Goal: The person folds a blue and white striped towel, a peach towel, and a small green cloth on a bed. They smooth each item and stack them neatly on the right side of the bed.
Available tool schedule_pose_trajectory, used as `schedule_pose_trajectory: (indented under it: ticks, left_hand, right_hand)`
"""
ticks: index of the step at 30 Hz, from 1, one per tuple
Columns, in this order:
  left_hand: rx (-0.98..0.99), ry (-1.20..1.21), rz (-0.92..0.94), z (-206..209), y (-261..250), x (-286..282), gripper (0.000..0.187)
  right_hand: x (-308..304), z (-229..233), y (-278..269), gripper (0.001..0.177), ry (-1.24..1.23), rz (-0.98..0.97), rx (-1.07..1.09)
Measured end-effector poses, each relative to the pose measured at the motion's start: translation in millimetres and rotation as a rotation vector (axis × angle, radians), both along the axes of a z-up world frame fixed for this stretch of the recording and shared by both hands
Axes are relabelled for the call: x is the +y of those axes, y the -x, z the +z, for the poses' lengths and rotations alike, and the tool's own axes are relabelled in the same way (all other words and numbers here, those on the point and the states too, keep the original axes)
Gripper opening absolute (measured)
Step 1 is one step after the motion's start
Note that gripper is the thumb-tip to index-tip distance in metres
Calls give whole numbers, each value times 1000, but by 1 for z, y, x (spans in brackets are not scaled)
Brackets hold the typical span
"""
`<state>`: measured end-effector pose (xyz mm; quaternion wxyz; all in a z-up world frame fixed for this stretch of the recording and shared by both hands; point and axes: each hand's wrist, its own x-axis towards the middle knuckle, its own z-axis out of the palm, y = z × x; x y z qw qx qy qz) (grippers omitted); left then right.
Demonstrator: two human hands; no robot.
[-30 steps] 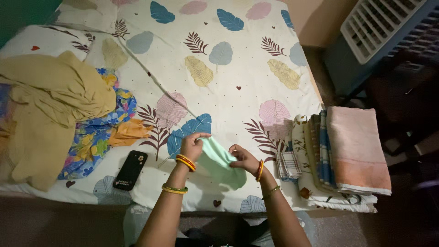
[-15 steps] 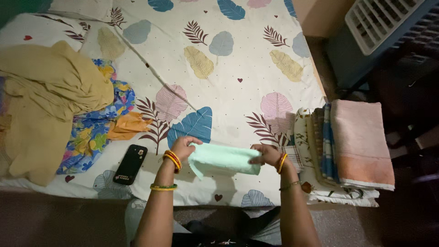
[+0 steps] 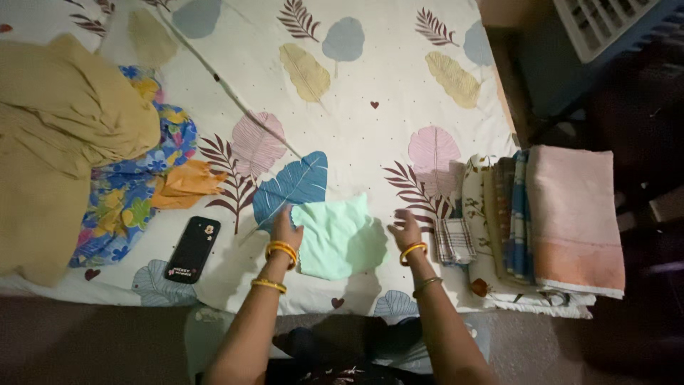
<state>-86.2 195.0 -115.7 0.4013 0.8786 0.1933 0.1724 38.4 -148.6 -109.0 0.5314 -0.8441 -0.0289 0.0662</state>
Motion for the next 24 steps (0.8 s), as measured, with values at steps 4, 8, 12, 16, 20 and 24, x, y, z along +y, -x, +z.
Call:
schedule_pose_trajectory:
  ticks: [4, 8, 12, 16, 20, 24]
  left_hand:
    - [153, -124, -50, -13, 59, -58, 68]
    - [182, -90, 95, 6, 84, -93, 80]
    - [209, 30, 268, 4, 82, -95, 81]
    - [352, 327, 259, -24, 80, -74, 62]
    - [307, 778, 41, -45, 85, -53, 38]
    - [332, 845, 94, -44, 84, -52, 27]
  right_hand:
    - [10, -28, 50, 49, 294, 241, -233]
    - [20, -37, 85, 48, 422, 236, -413]
    - [20, -35, 103, 43, 416, 107, -440]
    - [12, -27, 97, 56, 326, 14, -340]
    - [5, -14, 82, 65, 15, -85, 209]
    - [2, -7, 82, 62, -229, 25, 287]
